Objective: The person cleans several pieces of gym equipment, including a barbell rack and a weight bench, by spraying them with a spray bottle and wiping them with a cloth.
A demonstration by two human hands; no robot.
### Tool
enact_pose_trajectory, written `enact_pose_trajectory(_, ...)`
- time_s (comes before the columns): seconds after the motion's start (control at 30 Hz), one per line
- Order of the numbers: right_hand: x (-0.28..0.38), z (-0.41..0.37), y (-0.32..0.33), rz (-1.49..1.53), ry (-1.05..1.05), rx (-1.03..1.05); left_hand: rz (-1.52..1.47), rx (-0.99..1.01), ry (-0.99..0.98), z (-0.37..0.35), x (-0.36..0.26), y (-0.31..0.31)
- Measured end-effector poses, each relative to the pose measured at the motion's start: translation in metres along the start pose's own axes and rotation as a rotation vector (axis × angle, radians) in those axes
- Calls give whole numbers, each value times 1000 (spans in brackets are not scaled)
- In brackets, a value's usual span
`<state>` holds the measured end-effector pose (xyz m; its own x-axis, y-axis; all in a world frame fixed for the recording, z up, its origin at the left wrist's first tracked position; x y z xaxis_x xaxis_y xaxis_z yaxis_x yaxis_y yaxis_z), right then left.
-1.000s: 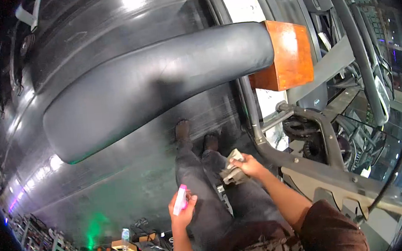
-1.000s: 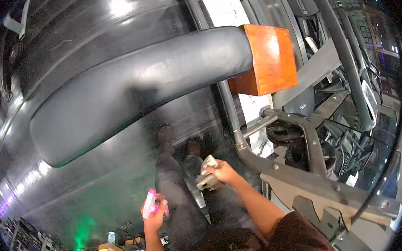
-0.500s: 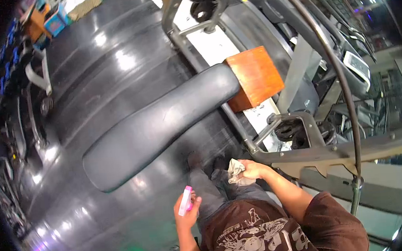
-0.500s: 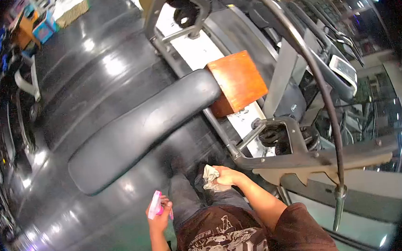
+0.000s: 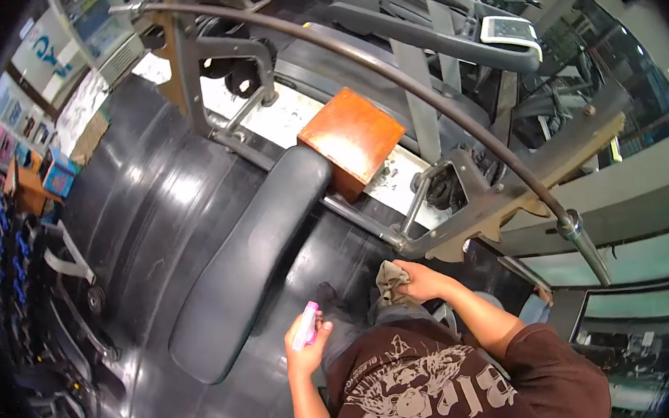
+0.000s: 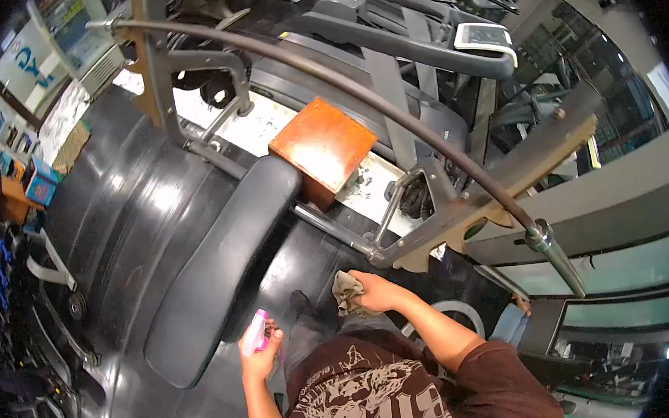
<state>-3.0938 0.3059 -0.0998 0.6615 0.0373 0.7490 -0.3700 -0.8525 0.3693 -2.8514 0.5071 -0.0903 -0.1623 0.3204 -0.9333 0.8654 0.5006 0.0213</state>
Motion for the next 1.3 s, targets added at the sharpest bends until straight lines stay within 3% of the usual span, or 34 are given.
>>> enact_pose_trajectory(0.3, 4, -58, 51, 141, 124, -160, 138, 83, -129, -4, -42, -45)
enact_pose_trajectory(0.53, 2, -105, 98, 215, 273, -59, 158, 119, -172, -19, -48, -107)
enact_pose_trajectory(0.57, -3, -115, 107, 150, 278, -162, 184, 123, -227, -21, -51, -119)
enact_pose_trajectory(0.67, -8, -140, 139, 138, 310, -122, 189, 126, -273, -33, -54, -159)
enact_pose_trajectory(0.8, -25, -169, 173, 143, 401, -137, 58, 181, -133, -52, -59, -215)
enact_pose_trajectory(0.83, -18, -183, 185, 138, 389, -119, -139, 248, 5, -56, -56, -229)
enact_pose_trajectory(0.93, -19, -209, 206, 113, 437, -57, 8, 310, -143, -57, -58, -263)
enact_pose_trajectory(1.03, -25, -226, 217, 47, 572, -73, -8, 353, -97, -62, -62, -293)
enact_pose_trajectory(1.1, -24, -242, 228, 83, 526, -35, 6, 399, -18, -60, -56, -304)
enact_pose_trajectory(1.17, -17, -262, 241, 84, 488, -19, 144, 431, -92, -63, -73, -318)
enact_pose_trajectory(1.3, -7, -303, 270, 30, 563, -159, 96, 511, -71, -55, -72, -325)
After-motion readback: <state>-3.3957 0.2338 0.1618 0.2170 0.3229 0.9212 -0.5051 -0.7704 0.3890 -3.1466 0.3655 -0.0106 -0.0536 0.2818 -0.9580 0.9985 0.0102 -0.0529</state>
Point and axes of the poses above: each hand's wrist, its own z-axis towards the middle knuckle, its own y-axis out of the back of the hand, x = y × z, the point moved 4 cm from there along z, towards the middle knuckle, and after that the axes turned 1 degree about y, right-handed, at the moved point
